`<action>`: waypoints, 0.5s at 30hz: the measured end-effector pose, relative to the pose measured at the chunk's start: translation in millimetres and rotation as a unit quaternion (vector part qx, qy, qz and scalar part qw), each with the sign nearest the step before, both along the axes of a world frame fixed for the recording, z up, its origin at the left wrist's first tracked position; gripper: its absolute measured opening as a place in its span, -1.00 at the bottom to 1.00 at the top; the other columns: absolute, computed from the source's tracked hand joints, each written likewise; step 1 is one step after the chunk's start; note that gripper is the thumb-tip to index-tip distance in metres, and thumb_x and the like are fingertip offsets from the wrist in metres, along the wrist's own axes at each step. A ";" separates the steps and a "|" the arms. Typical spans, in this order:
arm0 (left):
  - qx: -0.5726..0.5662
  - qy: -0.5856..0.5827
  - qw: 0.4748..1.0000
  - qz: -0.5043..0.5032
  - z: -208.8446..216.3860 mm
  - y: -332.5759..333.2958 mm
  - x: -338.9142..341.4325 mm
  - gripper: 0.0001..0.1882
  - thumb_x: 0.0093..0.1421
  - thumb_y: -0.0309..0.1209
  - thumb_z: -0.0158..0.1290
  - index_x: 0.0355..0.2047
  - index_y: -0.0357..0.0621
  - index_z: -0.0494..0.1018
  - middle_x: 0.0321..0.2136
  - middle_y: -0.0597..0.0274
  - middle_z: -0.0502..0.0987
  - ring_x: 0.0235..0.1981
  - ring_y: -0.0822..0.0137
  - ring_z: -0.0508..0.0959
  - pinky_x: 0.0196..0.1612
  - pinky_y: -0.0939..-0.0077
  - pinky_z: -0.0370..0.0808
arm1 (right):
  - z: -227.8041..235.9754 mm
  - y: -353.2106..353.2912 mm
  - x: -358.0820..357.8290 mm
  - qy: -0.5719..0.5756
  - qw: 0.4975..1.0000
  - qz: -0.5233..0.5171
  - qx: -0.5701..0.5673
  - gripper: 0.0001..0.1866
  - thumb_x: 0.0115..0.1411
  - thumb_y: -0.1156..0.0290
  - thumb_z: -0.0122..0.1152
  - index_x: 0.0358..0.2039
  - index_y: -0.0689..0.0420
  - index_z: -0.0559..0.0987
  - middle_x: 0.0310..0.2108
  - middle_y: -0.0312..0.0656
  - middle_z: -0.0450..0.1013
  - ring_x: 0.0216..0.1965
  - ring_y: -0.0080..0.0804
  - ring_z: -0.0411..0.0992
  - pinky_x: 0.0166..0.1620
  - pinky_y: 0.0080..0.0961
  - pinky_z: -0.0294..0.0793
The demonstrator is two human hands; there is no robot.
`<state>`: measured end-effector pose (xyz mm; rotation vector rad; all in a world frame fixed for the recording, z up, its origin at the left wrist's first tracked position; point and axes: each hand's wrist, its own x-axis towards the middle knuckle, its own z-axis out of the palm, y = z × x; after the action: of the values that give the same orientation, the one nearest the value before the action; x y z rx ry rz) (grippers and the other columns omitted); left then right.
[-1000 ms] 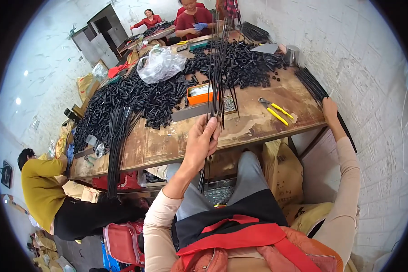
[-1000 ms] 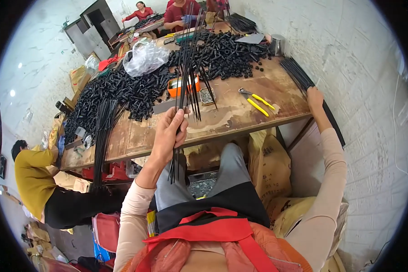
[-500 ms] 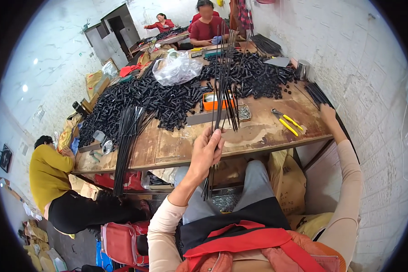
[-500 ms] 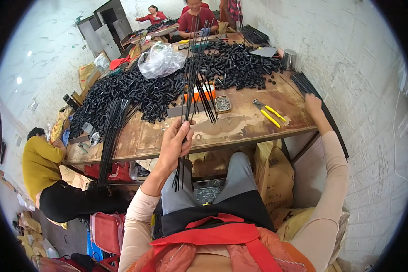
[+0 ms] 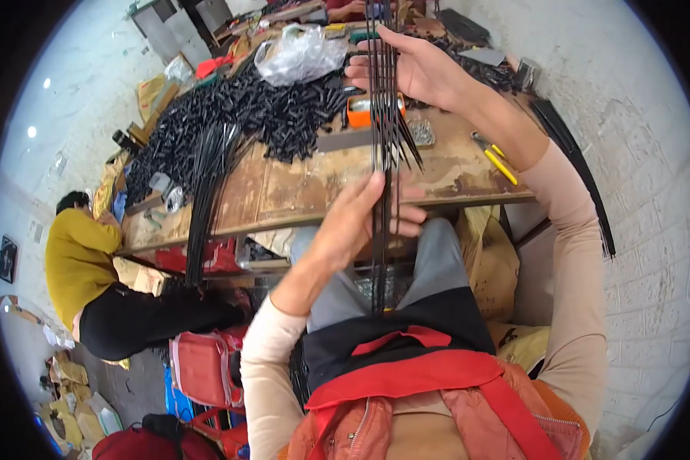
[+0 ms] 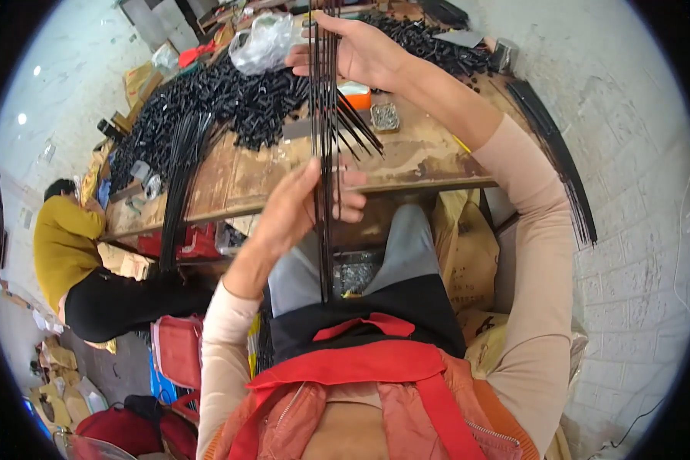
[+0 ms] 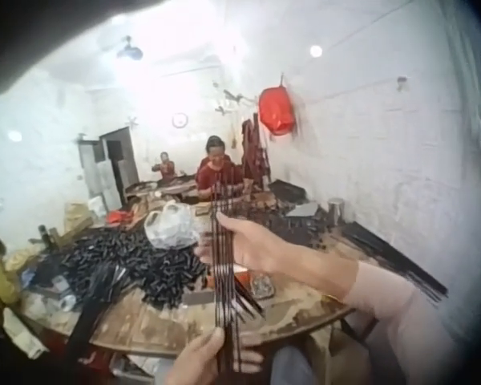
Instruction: Trimming the ends of black plastic rods and organizing them into bundles at a production workbench.
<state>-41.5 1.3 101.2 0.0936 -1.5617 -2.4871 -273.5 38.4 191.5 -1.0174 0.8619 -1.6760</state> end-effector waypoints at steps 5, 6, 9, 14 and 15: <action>0.047 0.021 0.998 -0.045 21.9 -22.4 -12.0 -0.51 0.42 -0.19 -0.24 0.13 -0.40 0.24 0.00 -0.17 0.46 -0.04 0.05 0.55 0.05 0.18 0.51 | 2.2 16.4 29.1 0.076 0.996 0.030 0.046 -0.56 0.40 0.11 -0.15 -0.01 0.25 0.41 0.00 0.08 0.44 0.09 -0.15 0.42 0.21 -0.20 0.36; 0.066 0.018 0.997 -0.042 19.9 -20.2 -10.2 -0.52 0.42 -0.20 -0.24 0.12 -0.41 0.25 0.00 -0.17 0.46 -0.03 0.04 0.55 0.06 0.16 0.51 | 1.9 18.0 24.5 0.094 0.992 0.063 0.052 -0.57 0.40 0.16 -0.13 0.03 0.28 0.38 0.04 0.08 0.41 0.11 -0.16 0.39 0.21 -0.22 0.36; 0.073 0.013 0.996 -0.038 17.0 -11.8 -9.6 -0.53 0.42 -0.22 -0.22 0.09 -0.44 0.27 -0.02 -0.17 0.48 0.00 0.04 0.53 0.07 0.17 0.51 | 3.1 28.0 36.6 0.117 0.993 0.028 0.017 -0.58 0.39 0.23 -0.10 0.07 0.32 0.36 0.07 0.10 0.38 0.12 -0.14 0.39 0.22 -0.25 0.35; 0.009 0.023 1.000 0.004 29.1 -17.7 -6.0 -0.58 0.42 -0.30 -0.19 0.07 -0.45 0.31 -0.06 -0.12 0.51 -0.04 0.14 0.56 0.03 0.27 0.54 | 1.5 27.7 56.0 0.165 0.986 -0.001 0.006 -0.58 0.39 0.28 -0.10 0.08 0.37 0.34 0.07 0.12 0.37 0.12 -0.13 0.39 0.23 -0.27 0.35; -0.026 0.019 0.999 0.013 31.3 -16.3 -4.5 -0.59 0.42 -0.31 -0.19 0.05 -0.46 0.33 -0.07 -0.11 0.51 -0.06 0.16 0.57 0.02 0.28 0.55 | 1.2 29.5 59.9 0.150 0.989 0.017 0.009 -0.57 0.39 0.28 -0.10 0.09 0.38 0.33 0.06 0.10 0.37 0.12 -0.14 0.39 0.23 -0.28 0.35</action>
<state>-46.0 -15.1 132.5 0.0565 -1.5994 -2.4121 -213.6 67.9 192.7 -1.2857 1.0442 -1.5058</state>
